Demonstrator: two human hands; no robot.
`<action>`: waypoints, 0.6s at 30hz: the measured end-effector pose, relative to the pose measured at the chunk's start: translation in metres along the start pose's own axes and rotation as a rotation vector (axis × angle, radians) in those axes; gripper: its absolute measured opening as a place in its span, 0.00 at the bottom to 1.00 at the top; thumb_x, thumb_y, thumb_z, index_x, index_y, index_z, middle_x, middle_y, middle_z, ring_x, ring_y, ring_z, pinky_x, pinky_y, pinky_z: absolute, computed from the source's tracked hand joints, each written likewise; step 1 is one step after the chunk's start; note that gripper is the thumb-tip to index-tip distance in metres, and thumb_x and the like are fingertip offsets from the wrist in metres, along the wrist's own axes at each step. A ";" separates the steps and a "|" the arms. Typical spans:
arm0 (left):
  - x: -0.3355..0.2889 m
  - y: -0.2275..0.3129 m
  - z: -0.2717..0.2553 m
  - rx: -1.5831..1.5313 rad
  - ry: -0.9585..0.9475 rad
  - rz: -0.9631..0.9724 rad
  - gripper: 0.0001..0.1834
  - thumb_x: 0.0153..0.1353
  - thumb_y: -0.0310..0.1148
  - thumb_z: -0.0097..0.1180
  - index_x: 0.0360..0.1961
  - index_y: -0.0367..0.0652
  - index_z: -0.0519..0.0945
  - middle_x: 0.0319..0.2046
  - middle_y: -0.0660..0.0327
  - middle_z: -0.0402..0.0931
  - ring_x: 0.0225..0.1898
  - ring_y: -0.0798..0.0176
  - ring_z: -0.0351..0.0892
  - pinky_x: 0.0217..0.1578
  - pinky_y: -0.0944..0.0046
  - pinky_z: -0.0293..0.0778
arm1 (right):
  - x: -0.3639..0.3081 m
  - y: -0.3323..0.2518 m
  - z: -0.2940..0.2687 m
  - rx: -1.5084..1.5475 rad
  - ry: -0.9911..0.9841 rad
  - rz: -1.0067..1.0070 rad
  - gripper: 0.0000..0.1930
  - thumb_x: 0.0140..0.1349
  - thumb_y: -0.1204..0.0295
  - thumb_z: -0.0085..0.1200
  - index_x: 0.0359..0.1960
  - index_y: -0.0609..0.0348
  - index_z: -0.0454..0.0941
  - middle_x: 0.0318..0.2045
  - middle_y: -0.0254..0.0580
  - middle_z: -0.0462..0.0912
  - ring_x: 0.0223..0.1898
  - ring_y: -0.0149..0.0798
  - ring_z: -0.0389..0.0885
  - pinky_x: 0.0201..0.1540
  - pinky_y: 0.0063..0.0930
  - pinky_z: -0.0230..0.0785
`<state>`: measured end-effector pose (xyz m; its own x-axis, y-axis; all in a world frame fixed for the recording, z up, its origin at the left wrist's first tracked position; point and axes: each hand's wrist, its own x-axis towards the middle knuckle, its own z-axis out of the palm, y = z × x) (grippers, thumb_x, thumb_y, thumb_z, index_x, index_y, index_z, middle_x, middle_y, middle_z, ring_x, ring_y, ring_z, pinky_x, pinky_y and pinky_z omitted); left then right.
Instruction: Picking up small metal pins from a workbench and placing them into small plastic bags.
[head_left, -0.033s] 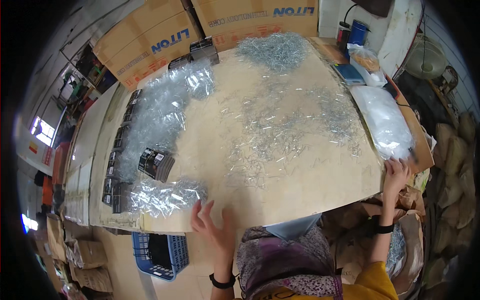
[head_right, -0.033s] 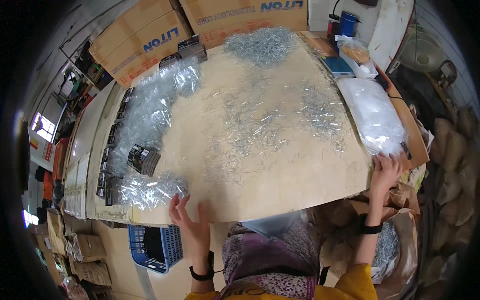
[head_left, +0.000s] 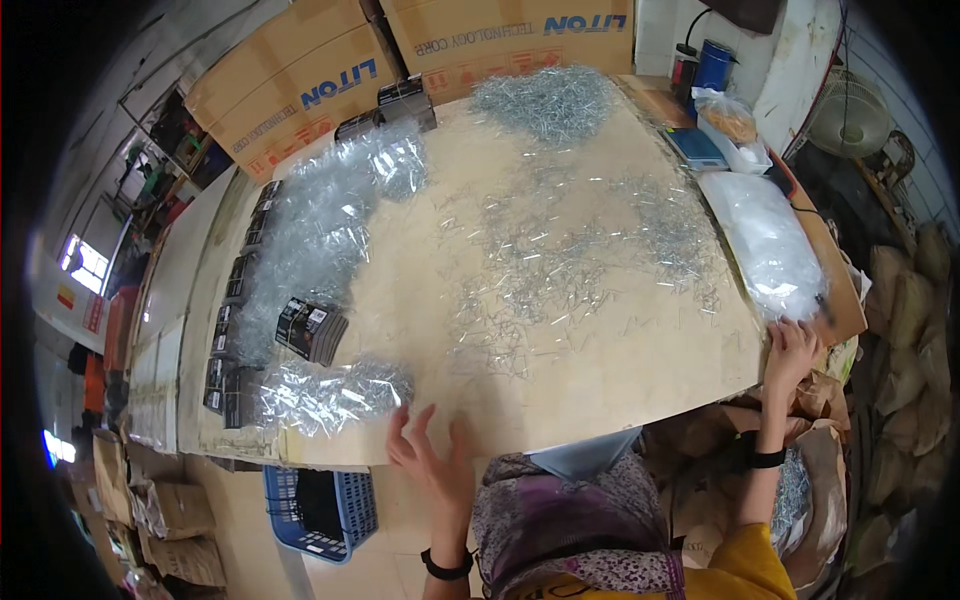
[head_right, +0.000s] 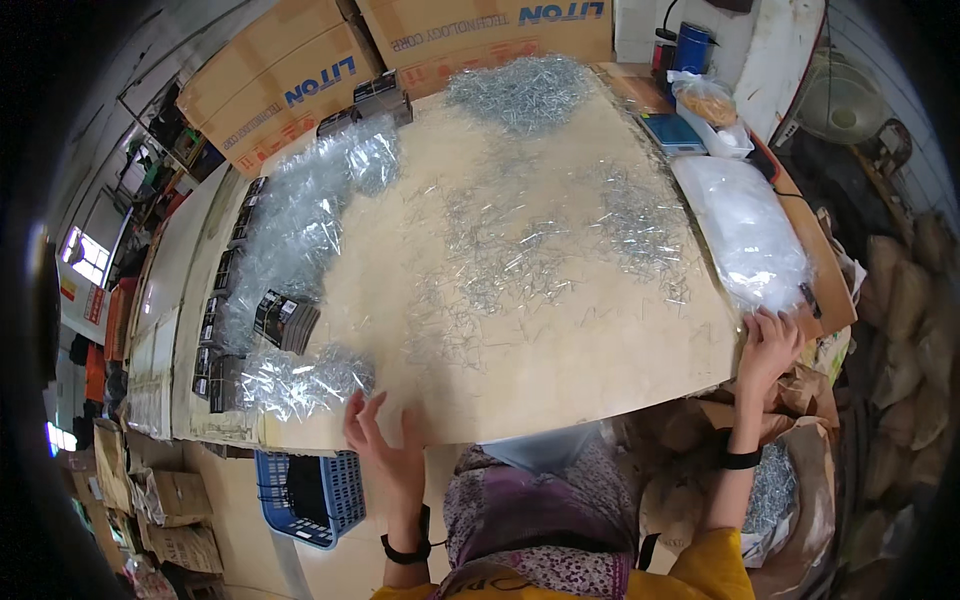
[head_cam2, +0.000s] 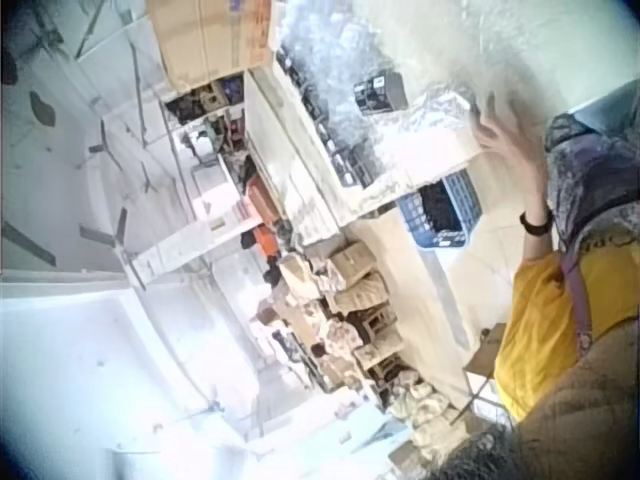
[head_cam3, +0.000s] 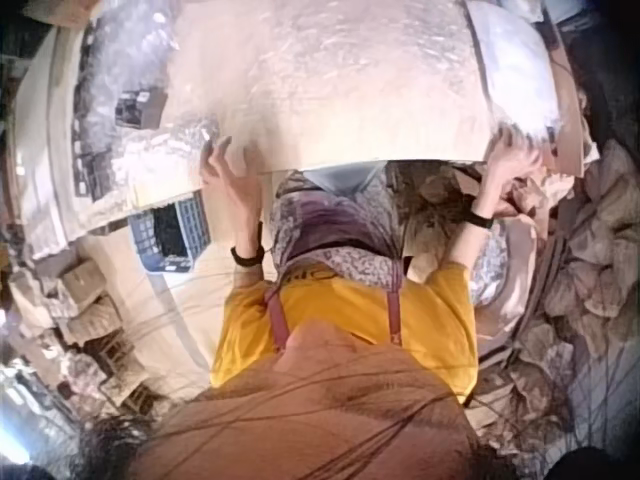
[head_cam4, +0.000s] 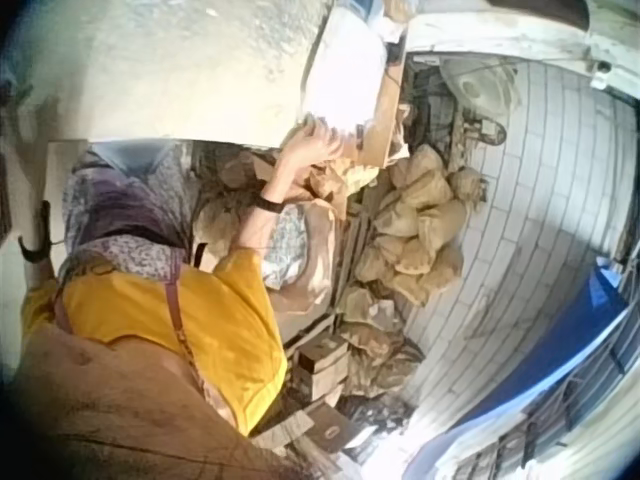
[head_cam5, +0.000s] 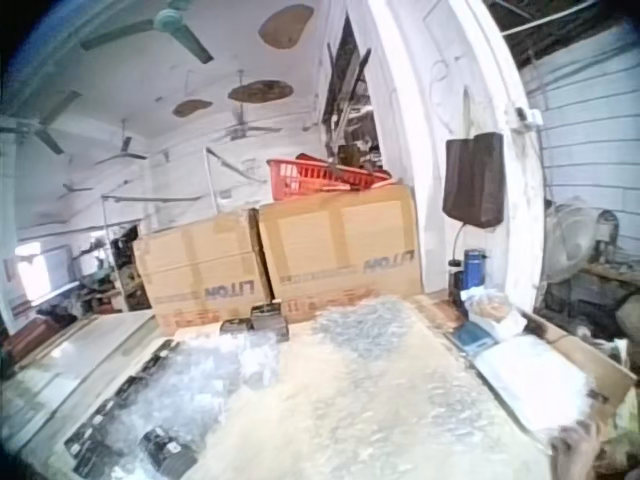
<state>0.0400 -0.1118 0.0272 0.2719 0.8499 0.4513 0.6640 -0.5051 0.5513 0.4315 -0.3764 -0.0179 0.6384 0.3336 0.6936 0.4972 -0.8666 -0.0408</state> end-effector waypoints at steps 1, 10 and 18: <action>-0.004 0.003 0.002 -0.017 -0.044 0.026 0.19 0.55 0.26 0.61 0.49 0.41 0.73 0.57 0.48 0.62 0.59 0.45 0.62 0.58 0.48 0.59 | -0.002 -0.010 -0.006 0.051 0.160 -0.008 0.06 0.59 0.70 0.57 0.31 0.59 0.80 0.37 0.40 0.82 0.49 0.43 0.73 0.59 0.38 0.52; -0.049 0.060 0.012 -0.892 -0.580 -0.055 0.20 0.58 0.25 0.61 0.52 0.37 0.73 0.45 0.51 0.76 0.45 0.60 0.77 0.47 0.63 0.73 | -0.101 -0.158 -0.121 1.812 -1.004 0.604 0.11 0.69 0.70 0.47 0.32 0.64 0.76 0.25 0.39 0.81 0.27 0.31 0.81 0.30 0.25 0.74; -0.058 0.048 0.010 -0.665 -0.886 -0.189 0.07 0.61 0.24 0.57 0.40 0.37 0.80 0.31 0.62 0.81 0.33 0.72 0.79 0.36 0.72 0.74 | -0.105 -0.180 -0.129 1.453 -0.826 0.028 0.14 0.57 0.71 0.61 0.45 0.62 0.77 0.29 0.38 0.79 0.31 0.36 0.78 0.40 0.28 0.70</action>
<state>0.0633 -0.1835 0.0201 0.7814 0.5940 -0.1912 0.3154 -0.1116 0.9424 0.1993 -0.3036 0.0093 0.5382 0.8274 0.1606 0.2738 0.0086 -0.9618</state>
